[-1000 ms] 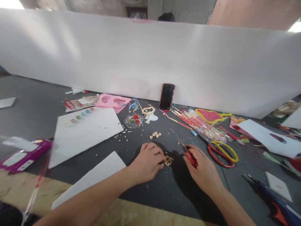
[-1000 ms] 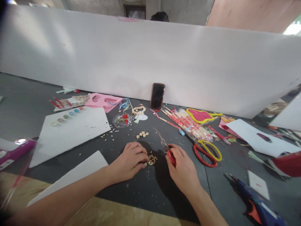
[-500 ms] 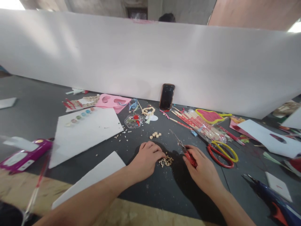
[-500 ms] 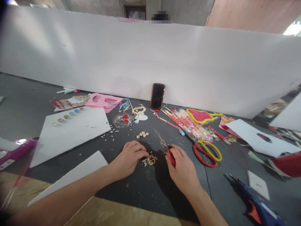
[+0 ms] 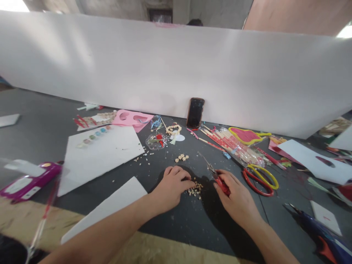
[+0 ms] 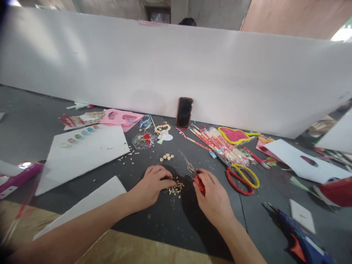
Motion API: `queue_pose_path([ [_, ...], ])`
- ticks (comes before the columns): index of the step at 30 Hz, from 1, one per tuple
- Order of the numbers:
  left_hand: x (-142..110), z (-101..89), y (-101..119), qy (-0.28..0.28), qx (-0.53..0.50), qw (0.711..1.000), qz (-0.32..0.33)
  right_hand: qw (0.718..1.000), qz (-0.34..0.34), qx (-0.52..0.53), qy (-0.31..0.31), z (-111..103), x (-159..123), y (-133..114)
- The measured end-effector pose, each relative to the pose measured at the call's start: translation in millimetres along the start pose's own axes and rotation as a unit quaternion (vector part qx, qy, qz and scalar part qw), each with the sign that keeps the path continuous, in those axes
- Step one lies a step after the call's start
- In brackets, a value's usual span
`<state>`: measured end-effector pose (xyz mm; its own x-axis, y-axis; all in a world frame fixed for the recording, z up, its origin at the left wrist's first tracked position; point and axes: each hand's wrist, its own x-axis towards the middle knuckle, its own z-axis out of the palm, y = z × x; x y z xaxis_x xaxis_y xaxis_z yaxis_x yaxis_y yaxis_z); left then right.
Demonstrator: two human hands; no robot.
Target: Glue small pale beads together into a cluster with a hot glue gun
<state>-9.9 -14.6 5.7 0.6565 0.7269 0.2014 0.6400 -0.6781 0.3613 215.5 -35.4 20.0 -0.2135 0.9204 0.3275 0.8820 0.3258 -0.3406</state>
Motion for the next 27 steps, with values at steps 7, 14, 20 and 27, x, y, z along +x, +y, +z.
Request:
queue_pose_path([
  [7,0.5,-2.0,0.9,0.005,0.007,1.0,-0.018,1.0,0.006,-0.002,0.002,-0.4,0.4,2.4],
  [14,1.1,-4.1,2.8,0.003,0.0,0.999,0.044,1.0,0.006,0.003,0.015,-0.2,0.7,5.5],
  [20,0.1,-3.6,1.3,0.0,0.026,0.999,0.038,1.0,0.006,0.0,0.014,-0.5,0.1,5.4],
  [27,0.7,-5.6,4.0,0.024,0.026,0.998,0.044,1.0,0.007,0.002,0.006,0.5,0.2,6.3],
])
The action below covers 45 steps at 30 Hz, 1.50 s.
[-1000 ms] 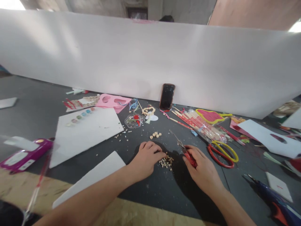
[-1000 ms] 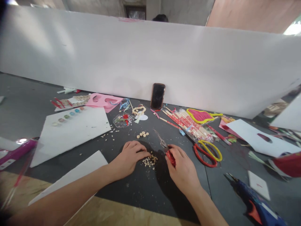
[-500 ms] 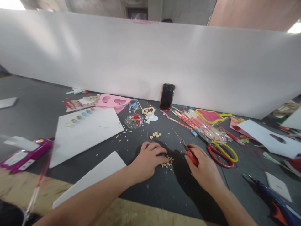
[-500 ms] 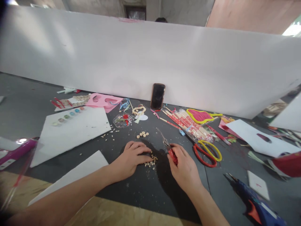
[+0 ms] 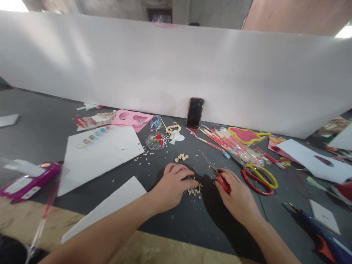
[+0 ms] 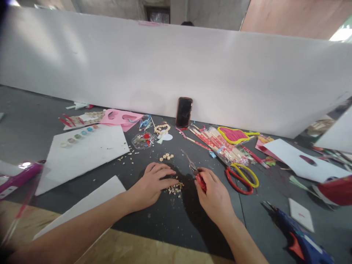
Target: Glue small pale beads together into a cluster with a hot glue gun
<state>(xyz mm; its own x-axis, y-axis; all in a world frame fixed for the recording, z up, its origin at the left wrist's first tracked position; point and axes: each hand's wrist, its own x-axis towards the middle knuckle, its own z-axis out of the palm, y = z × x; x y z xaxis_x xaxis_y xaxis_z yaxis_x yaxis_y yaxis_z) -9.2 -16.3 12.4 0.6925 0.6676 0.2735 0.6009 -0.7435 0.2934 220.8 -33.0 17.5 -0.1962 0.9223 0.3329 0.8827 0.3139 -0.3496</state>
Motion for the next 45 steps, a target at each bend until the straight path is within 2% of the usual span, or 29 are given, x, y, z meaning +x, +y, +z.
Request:
queue_pose_path([
  [5,1,2.7,5,0.005,-0.012,1.0,0.021,1.0,0.0,0.002,0.004,0,1,-1],
  [13,2,0.1,3,0.021,-0.033,0.999,0.001,1.0,-0.002,0.013,-0.013,1,1,0],
  [19,3,3.1,2,0.055,-0.048,0.997,0.001,0.999,-0.002,0.037,-0.036,0,2,1],
  [27,4,7.3,6,0.1,-0.043,0.994,0.024,0.999,0.001,0.041,-0.033,-2,1,-1],
  [35,9,3.4,10,0.079,-0.029,0.996,0.009,0.999,-0.004,0.035,-0.033,0,-1,-2],
  [40,11,1.9,14,0.086,-0.036,0.996,-0.006,0.999,-0.002,0.033,-0.037,0,-2,-1],
  [43,12,0.3,15,0.095,-0.066,0.993,-0.013,0.999,-0.002,0.033,-0.043,0,-2,-1],
  [45,13,-3.2,18,0.107,-0.121,0.986,-0.044,0.998,-0.003,0.032,-0.047,0,-2,-2],
])
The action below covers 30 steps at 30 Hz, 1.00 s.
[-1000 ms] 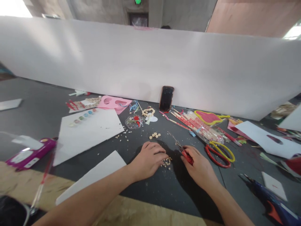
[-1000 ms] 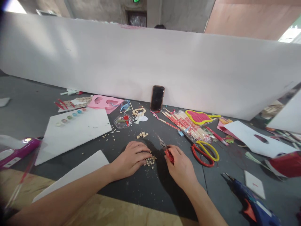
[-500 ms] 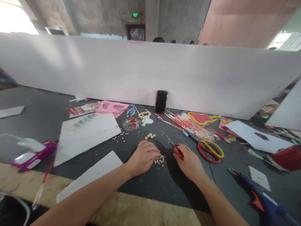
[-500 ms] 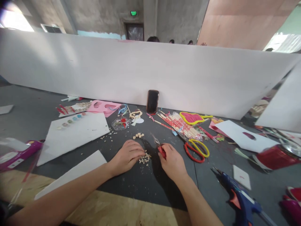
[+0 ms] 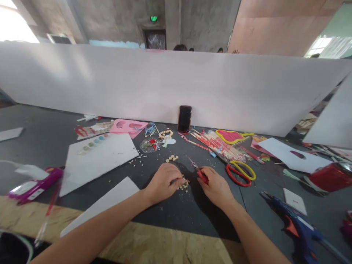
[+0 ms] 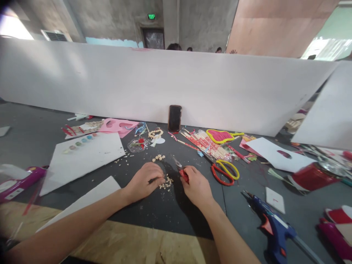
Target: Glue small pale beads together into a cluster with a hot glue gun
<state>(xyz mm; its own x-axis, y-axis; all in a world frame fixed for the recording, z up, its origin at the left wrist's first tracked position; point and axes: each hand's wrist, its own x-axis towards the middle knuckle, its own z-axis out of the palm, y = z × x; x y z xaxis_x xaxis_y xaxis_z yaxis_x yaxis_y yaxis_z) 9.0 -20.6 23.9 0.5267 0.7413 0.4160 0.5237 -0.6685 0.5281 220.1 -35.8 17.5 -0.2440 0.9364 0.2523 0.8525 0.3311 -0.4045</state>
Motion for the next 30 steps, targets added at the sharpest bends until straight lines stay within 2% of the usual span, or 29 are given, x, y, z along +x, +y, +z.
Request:
queue_pose_path([
  [2,3,-3.9,4,0.016,-0.084,0.993,-0.08,1.0,-0.002,0.0,-0.004,-1,0,0],
  [5,9,-10.6,8,0.033,-0.255,0.945,-0.203,1.0,-0.003,0.0,-0.009,-1,-1,-1],
  [7,14,-15.2,9,0.051,-0.395,0.884,-0.244,1.0,-0.004,-0.001,-0.011,-2,-1,-1],
  [9,17,-20.3,8,0.063,-0.525,0.804,-0.273,1.0,-0.005,-0.001,-0.013,-1,-2,-1],
  [11,20,-26.1,7,0.067,-0.612,0.733,-0.291,1.0,-0.005,-0.001,-0.015,-1,-1,0],
  [13,22,-31.9,6,0.07,-0.655,0.695,-0.287,1.0,-0.005,0.0,-0.016,0,-1,0],
  [14,23,-34.2,5,0.071,-0.665,0.688,-0.281,1.0,-0.005,0.0,-0.017,0,-1,1],
  [15,24,-35.7,5,0.073,-0.664,0.692,-0.274,1.0,-0.005,0.0,-0.017,0,0,1],
  [16,25,-36.1,5,0.075,-0.65,0.708,-0.264,1.0,-0.005,0.001,-0.018,0,0,1],
  [17,25,-35.4,5,0.074,-0.619,0.739,-0.254,1.0,-0.005,0.001,-0.018,0,0,1],
  [20,23,-25.2,6,0.04,-0.416,0.882,-0.215,1.0,-0.003,0.001,-0.015,0,0,1],
  [21,21,-19.8,6,0.026,-0.343,0.916,-0.204,1.0,-0.001,0.001,-0.013,0,0,1],
  [23,17,-8.0,5,-0.028,-0.219,0.96,-0.17,1.0,0.003,0.0,-0.009,0,0,1],
  [25,12,2.8,3,-0.057,-0.089,0.99,-0.098,1.0,0.005,0.0,-0.006,0,1,1],
  [26,10,7.3,2,-0.069,-0.034,0.994,-0.077,1.0,0.006,0.0,-0.005,1,1,1],
  [30,8,18.0,2,-0.102,0.101,0.989,-0.045,1.0,0.01,-0.002,-0.003,2,0,0],
])
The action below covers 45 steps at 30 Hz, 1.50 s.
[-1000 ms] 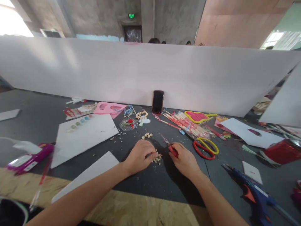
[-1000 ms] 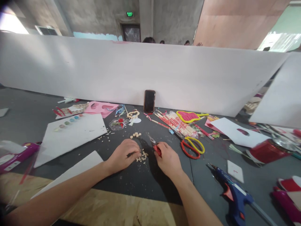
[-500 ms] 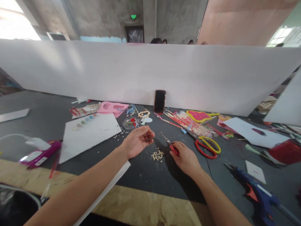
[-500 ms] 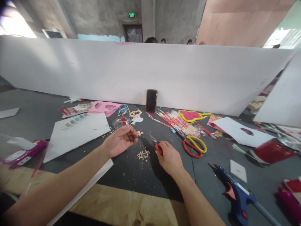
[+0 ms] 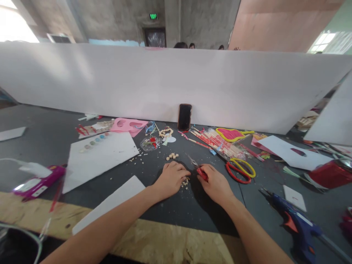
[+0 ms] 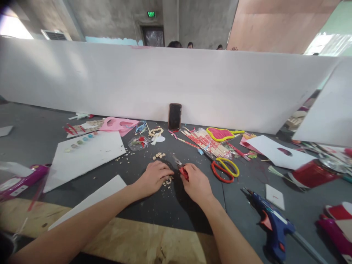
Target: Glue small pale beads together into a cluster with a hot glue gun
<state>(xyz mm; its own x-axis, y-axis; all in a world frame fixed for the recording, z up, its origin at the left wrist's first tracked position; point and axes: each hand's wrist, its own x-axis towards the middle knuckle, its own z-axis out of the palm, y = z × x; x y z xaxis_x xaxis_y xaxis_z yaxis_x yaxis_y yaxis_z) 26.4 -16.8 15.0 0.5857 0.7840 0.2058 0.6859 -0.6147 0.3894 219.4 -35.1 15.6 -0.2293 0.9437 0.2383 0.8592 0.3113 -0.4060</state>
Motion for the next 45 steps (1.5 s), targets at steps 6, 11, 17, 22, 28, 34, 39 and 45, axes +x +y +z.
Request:
queue_pose_path([
  [6,2,0.2,6,-0.026,0.034,0.999,0.012,1.0,0.001,-0.002,-0.003,0,0,0],
  [11,-1,-2.8,-3,0.006,0.01,1.0,-0.022,1.0,0.003,-0.002,-0.007,-1,0,0],
  [17,-5,2.3,-17,0.006,0.045,0.998,-0.04,1.0,0.007,-0.004,-0.007,-2,1,0],
  [22,-5,0.6,-16,0.01,0.023,0.999,-0.046,1.0,0.006,-0.007,-0.008,-2,1,-1],
  [28,-9,-10.6,-16,-0.011,0.025,0.998,-0.052,1.0,0.005,-0.007,-0.011,-2,1,-1],
  [34,-11,-12.6,-20,-0.042,0.044,0.998,-0.02,1.0,0.004,-0.011,-0.015,0,1,-1],
  [39,-9,-14.6,-23,-0.053,0.019,0.998,-0.01,1.0,0.003,-0.02,-0.015,1,2,-1],
  [45,-12,-22.7,-20,-0.072,0.046,0.996,-0.012,0.999,-0.002,-0.026,-0.027,0,2,-2],
])
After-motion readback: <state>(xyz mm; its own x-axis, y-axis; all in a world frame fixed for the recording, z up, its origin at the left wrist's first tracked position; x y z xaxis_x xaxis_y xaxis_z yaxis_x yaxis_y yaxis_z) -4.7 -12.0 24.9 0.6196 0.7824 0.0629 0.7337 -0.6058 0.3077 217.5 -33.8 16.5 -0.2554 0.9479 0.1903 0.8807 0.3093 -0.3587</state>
